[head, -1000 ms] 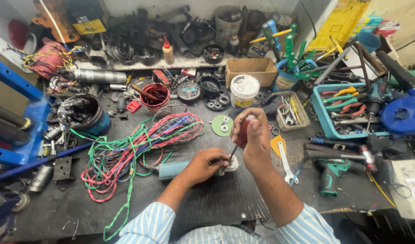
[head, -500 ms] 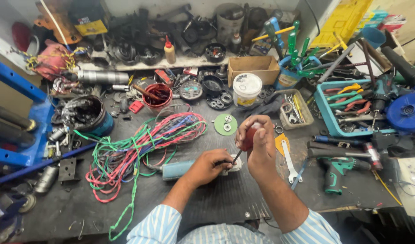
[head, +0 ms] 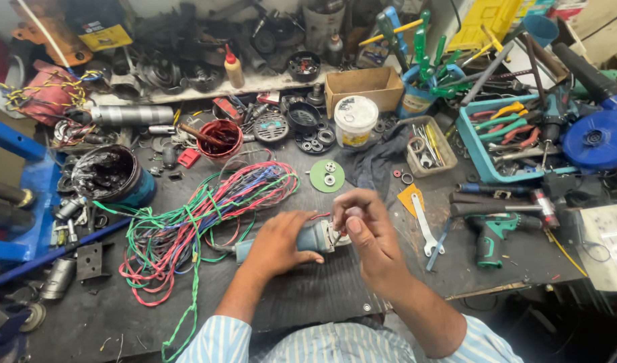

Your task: The person disassembles a teal angle grinder on a cluttered workbench. They use a screwdriver to remove screws from the front and rear housings, then separate the casing to expose the internal components.

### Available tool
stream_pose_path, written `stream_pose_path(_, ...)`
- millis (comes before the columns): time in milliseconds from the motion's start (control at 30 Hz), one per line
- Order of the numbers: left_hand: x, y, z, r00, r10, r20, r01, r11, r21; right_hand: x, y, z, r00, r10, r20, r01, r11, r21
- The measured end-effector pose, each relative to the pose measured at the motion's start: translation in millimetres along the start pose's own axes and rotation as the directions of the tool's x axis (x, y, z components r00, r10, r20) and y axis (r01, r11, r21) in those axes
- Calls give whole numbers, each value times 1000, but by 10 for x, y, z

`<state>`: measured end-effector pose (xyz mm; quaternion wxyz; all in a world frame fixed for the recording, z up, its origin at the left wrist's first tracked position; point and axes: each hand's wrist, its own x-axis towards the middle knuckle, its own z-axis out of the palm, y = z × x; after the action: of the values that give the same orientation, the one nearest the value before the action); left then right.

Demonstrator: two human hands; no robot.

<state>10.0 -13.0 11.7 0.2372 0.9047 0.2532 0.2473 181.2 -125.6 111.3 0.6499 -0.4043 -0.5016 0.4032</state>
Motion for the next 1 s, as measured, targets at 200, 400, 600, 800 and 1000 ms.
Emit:
stream_pose_path(200,7,-45,105,988,-92,125,81,993,88,182,93,-297,973,13,232,-68,971,229)
stream_pose_path(400,-16,-69,136,990,-87,107,78,993,87,219,149,-463,962,6,273,-101,936,336)
stream_pose_path(600,-18,-43,129,985,-113,134,94,986,139,150,165,-180,998,-55,-13,55,998,-19)
stream_pose_path(800,-16,-37,127,987,-99,124,81,987,140,35,98,34,986,-159,-43,151,976,-155)
stream_pose_path(1000,-20,-44,126,990,-82,112,68,991,117,77,46,-37,1000,-13,-23,15,997,79)
